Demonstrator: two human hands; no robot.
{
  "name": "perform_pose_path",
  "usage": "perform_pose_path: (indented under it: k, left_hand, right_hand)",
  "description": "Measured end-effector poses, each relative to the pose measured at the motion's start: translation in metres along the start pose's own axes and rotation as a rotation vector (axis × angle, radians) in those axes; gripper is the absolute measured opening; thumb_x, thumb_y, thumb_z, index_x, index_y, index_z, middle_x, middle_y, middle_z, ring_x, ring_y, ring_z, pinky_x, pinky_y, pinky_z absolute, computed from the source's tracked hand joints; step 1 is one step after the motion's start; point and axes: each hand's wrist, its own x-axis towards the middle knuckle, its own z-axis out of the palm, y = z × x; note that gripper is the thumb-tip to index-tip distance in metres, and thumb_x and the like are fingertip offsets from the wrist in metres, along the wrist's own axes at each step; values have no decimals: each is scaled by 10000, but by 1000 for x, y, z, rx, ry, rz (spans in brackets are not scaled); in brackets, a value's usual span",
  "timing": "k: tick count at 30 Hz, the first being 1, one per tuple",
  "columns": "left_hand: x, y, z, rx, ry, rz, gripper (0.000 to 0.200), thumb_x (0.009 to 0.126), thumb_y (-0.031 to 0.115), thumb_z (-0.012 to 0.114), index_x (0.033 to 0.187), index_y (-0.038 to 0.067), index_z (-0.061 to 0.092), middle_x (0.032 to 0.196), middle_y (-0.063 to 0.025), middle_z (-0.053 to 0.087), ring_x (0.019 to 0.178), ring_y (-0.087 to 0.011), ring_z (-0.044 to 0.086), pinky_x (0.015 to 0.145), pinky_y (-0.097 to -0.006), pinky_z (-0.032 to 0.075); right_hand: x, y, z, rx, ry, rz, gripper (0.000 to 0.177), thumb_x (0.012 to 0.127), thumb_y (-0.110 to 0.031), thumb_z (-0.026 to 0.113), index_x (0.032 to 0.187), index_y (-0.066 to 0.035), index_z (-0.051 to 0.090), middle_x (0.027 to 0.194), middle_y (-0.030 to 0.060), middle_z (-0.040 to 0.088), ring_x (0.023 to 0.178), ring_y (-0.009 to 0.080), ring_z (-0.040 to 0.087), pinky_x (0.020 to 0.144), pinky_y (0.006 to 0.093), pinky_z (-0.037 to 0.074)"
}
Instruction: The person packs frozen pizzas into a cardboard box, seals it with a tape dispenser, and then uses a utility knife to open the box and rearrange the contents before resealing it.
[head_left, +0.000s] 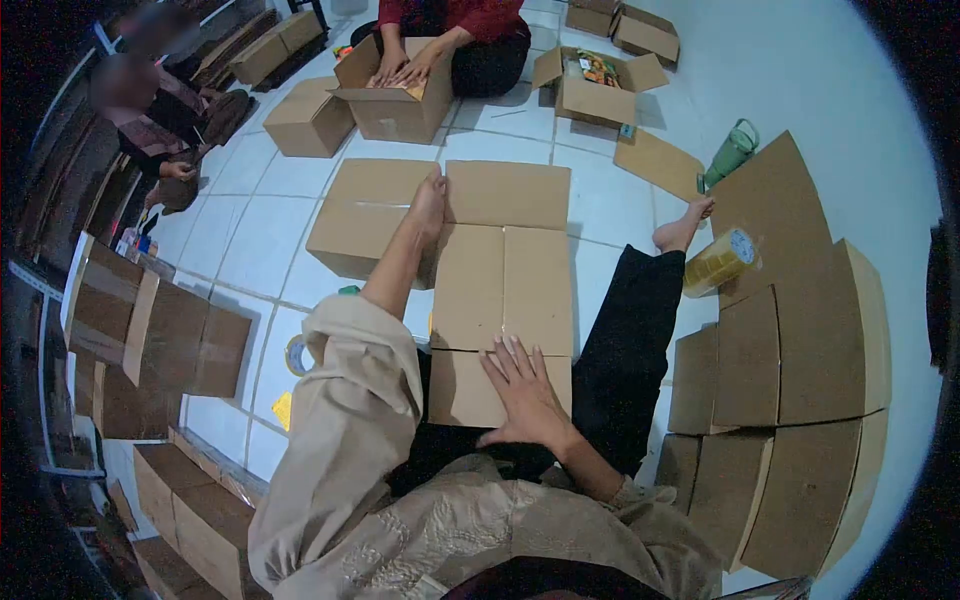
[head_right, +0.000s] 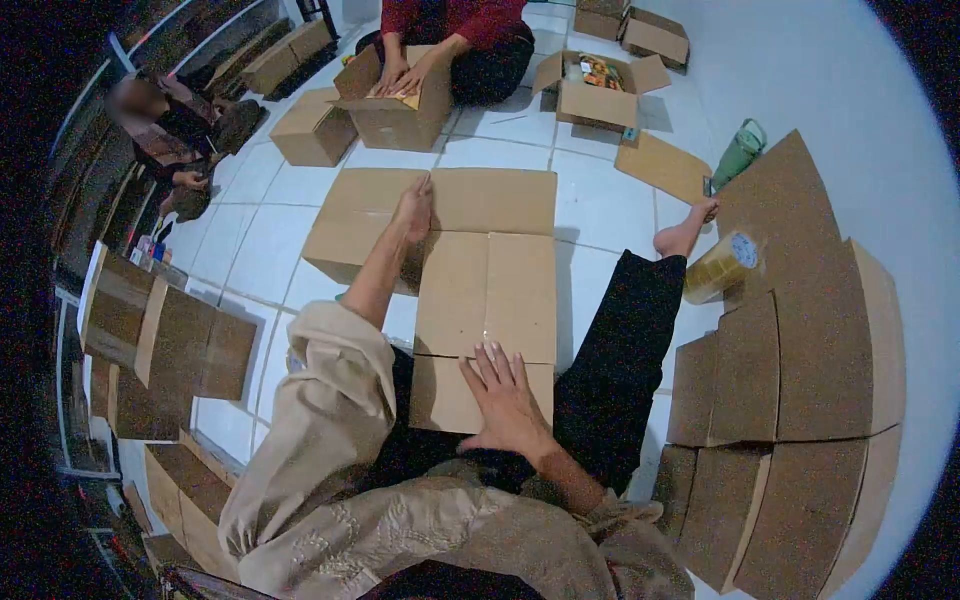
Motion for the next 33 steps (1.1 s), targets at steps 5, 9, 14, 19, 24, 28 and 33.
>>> perform_pose_path:
  k: [5, 9, 14, 19, 24, 28, 33]
  left_hand:
    - [-74, 19, 1, -48, -303, 106, 543, 936, 450, 350, 1306, 56, 394, 1291, -107, 459, 1191, -216, 409, 982, -377, 318]
    - [-93, 10, -12, 201, -124, 328, 542, 916, 407, 414, 1324, 54, 365, 1298, -123, 445, 1197, -244, 401, 984, -389, 316]
    - [-212, -7, 5, 1167, -192, 784, 881, 589, 388, 720, 1346, 143, 342, 1347, -192, 332, 1275, -374, 273, 1009, -521, 221]
    - [-262, -13, 24, 1478, -222, 753, 837, 582, 369, 729, 1330, 254, 370, 1397, -159, 272, 1285, -383, 253, 1000, -614, 127]
    - [-262, -26, 9, 1505, -134, 1416, 491, 736, 261, 621, 1210, 339, 521, 1340, -32, 402, 1269, -269, 311, 1041, -500, 123]
    - [-287, -7, -17, 1585, 460, 1276, 393, 615, 203, 717, 993, 287, 649, 1381, -58, 375, 1241, -290, 328, 981, -477, 183]
    - [-310, 9, -38, 1749, -49, 351, 826, 565, 359, 783, 1298, 253, 416, 1460, -104, 164, 1346, -346, 140, 960, -685, 73]
  right_hand:
    - [-10, 8, -1, -16, -92, -25, 1013, 618, -552, 700, 1382, -53, 261, 1454, 171, 184, 1349, 356, 144, 1079, 539, 94]
    - [-2, 4, -11, 125, 25, -11, 843, 683, -554, 647, 1304, -39, 405, 1382, 167, 339, 1327, 333, 222, 1077, 538, 105]
    - [32, 26, -23, -116, 148, -171, 544, 740, -507, 606, 993, -24, 612, 1048, 138, 542, 1176, 298, 410, 1058, 552, 164]
    - [32, 42, -46, -207, 402, -50, 271, 700, -284, 670, 728, -22, 611, 767, 143, 545, 907, 330, 547, 1011, 558, 269]
    - [9, 97, -63, -508, 348, 460, 348, 704, -196, 659, 970, 13, 575, 1050, 176, 521, 1112, 335, 441, 1006, 555, 258]
    - [35, 143, -35, -272, 341, 417, 547, 726, -203, 663, 1192, 7, 467, 1193, 177, 462, 1159, 303, 408, 1039, 541, 210]
    - [121, 190, -11, 892, 610, 268, 559, 812, -310, 598, 1236, 11, 427, 1291, 141, 427, 1160, 255, 420, 1048, 410, 233]
